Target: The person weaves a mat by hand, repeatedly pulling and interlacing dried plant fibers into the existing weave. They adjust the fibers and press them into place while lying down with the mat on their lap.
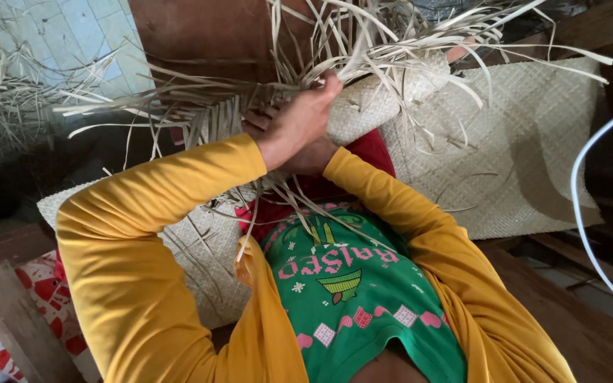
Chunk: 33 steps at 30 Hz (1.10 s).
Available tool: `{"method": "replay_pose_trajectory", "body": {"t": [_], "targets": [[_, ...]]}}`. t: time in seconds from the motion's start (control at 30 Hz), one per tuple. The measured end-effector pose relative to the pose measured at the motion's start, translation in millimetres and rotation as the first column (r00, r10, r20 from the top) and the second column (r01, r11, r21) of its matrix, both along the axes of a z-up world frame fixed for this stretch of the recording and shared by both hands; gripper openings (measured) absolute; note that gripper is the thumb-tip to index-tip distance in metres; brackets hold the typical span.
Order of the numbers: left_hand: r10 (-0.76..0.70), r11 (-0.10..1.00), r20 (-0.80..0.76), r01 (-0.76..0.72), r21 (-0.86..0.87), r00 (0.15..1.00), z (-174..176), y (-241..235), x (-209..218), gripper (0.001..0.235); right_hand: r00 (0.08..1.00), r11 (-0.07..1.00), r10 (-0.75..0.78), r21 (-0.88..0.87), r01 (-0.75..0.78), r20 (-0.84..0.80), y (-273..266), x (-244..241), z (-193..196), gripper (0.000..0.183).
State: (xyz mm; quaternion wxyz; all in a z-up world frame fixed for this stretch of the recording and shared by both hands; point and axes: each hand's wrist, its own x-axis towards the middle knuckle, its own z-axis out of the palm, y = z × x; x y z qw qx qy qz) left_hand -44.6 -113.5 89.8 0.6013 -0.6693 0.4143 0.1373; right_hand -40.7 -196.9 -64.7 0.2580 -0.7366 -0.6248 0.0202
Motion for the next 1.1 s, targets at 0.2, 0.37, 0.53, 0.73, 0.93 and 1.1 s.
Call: {"method": "replay_pose_trajectory", "body": {"t": [0.2, 0.37, 0.53, 0.73, 0.93, 1.1], "targets": [[0.022, 0.813, 0.274, 0.143, -0.565, 0.961, -57.2, 54.5, 39.9, 0.011, 0.984, 0.999, -0.040, 0.028, 0.036, 0.174, 0.1, 3.7, -7.0, 0.052], [-0.100, 0.723, 0.640, 0.498, -0.480, 0.762, -20.2, 72.0, 51.0, 0.020, 0.979, 0.998, 0.036, -0.056, -0.026, 0.202, -0.3, 6.4, -9.3, 0.063], [-0.339, 0.626, 0.570, 0.632, -0.457, 0.748, -23.7, 64.7, 30.1, 0.027, 0.982, 0.997, -0.010, -0.076, 0.025, 0.189, -0.9, 3.1, -6.5, 0.064], [0.214, 0.782, -0.004, -0.174, -0.598, 0.977, -17.9, 57.2, -28.0, 0.032, 0.981, 0.983, -0.071, 0.181, 0.038, 0.179, 7.9, 4.1, -13.4, 0.042], [0.734, 0.333, 0.031, -0.320, -0.887, 0.678, -81.3, 187.3, -53.1, 0.027, 0.984, 0.985, -0.058, 0.169, 0.029, 0.167, 3.6, 3.0, -15.2, 0.060], [0.731, 0.078, -0.146, -0.294, -0.953, 0.667, -71.4, 118.8, -52.9, 0.019, 0.986, 0.992, -0.048, 0.123, 0.028, 0.158, 3.1, 3.0, -1.1, 0.063]]}}
